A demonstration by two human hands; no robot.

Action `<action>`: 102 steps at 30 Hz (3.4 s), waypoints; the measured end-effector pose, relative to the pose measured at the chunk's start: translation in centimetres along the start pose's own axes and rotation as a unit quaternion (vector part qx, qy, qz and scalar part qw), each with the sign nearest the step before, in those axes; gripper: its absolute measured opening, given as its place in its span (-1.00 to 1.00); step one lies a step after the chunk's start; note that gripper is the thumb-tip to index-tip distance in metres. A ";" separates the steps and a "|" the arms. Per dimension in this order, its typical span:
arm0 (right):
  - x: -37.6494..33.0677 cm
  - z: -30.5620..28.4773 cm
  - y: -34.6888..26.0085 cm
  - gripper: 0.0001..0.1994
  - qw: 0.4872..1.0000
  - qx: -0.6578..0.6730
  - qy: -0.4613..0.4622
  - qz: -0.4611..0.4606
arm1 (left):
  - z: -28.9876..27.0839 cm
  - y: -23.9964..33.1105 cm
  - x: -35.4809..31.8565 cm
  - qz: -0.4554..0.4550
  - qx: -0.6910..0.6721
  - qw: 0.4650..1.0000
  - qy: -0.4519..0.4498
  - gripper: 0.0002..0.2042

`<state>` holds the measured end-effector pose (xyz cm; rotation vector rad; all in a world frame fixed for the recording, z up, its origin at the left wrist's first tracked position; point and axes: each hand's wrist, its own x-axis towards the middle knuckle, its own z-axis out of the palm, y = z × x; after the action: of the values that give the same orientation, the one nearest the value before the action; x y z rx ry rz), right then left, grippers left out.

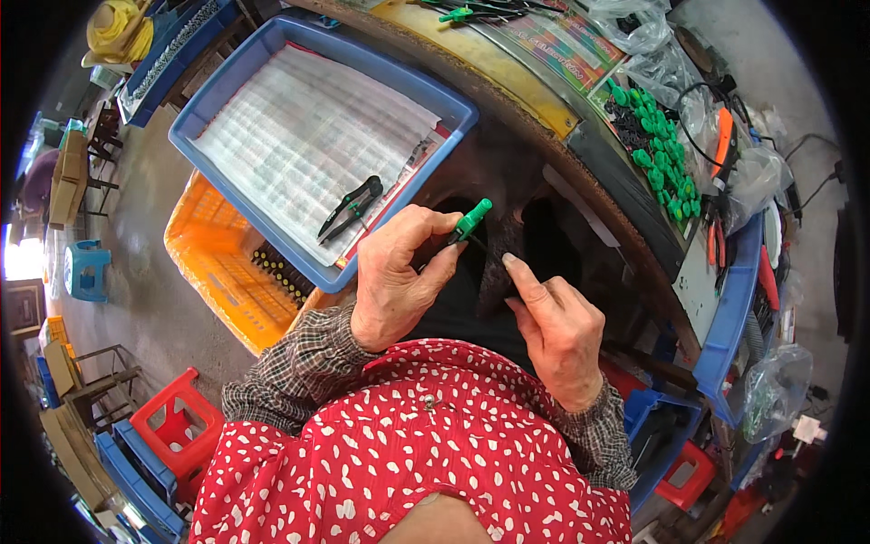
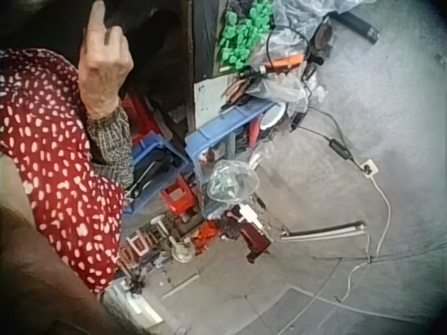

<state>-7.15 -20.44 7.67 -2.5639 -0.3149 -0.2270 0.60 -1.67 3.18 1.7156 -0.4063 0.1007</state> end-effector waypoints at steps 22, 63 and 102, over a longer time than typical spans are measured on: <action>0.1 -0.3 -0.1 -0.66 0.996 0.059 -0.058 0.033 | 0.0 0.1 0.6 0.011 0.024 1.000 -0.010 -0.81; 0.7 -0.2 0.4 -0.74 0.994 0.064 -0.042 0.083 | 0.0 -1.2 0.0 -0.073 -0.019 0.997 -0.005 -0.92; 1.1 -0.2 1.4 -0.74 0.980 0.157 -0.061 0.107 | 0.0 -1.8 0.0 -0.078 -0.006 0.997 -0.006 -0.91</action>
<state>-5.74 -21.56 7.40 -2.2794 -0.1057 0.0583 1.24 -1.41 1.52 1.7299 -0.2800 -0.0249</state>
